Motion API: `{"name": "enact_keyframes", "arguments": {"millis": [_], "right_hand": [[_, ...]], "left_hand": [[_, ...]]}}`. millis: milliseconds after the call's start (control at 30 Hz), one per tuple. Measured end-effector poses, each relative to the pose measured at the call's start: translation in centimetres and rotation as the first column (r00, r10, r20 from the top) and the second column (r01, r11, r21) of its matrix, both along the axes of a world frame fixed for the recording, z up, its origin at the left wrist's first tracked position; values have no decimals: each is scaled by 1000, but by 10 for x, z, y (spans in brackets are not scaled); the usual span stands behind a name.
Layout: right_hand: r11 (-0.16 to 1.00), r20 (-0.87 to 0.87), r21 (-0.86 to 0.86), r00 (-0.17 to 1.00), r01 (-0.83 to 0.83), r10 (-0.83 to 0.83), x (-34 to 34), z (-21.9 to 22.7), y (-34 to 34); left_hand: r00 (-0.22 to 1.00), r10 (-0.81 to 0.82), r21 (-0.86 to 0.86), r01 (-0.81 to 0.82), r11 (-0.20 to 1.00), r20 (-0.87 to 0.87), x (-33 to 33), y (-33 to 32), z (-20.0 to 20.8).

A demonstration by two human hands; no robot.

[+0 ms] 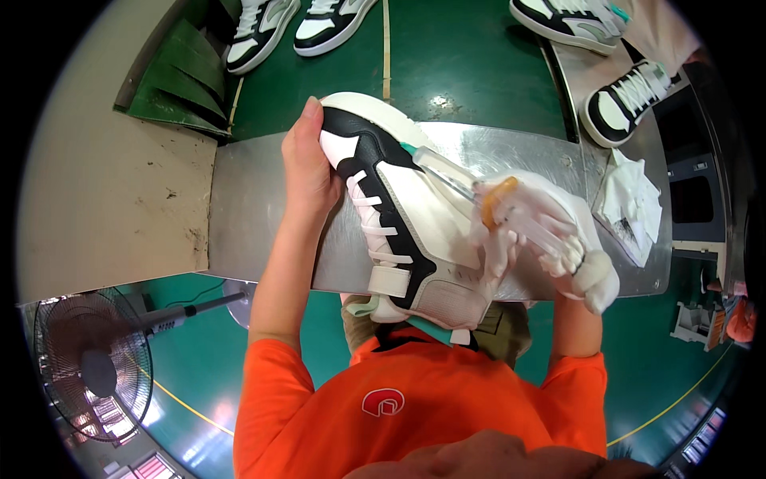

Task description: The person uses a syringe to apply a liquid substance to the seams and surfaces of a white and black high-top sneaker. They then wipe the shoe with a white cloth, repeating the process on different sections of the shoe. The person handles multiple shoes on a metal table in a workshop setting.

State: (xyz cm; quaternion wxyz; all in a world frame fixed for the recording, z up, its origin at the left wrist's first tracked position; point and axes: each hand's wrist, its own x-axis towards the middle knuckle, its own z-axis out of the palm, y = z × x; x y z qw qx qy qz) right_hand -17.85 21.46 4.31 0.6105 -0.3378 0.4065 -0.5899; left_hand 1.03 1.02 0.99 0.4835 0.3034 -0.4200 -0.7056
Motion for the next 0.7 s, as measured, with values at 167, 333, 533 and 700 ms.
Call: {"name": "enact_keyframes", "arguments": {"millis": [167,333,533,700], "right_hand": [[932,17,-297,975,-205,220,-22,-25,-5],[972,39,-193,989,-134,144,-22,-19,3],[968,83,-192,981,-159,178,-28,-21,5],[965,91,-188,975,-183,203,-29,-17,7]], "left_hand": [[1000,1,73,-1,997,2,0,-5,-9],[999,5,87,-8,996,41,-4,-5,-8],[1000,11,123,-13,992,17,-3,-8,-12],[1000,17,163,-16,986,-4,-5,-7,-11]]}}
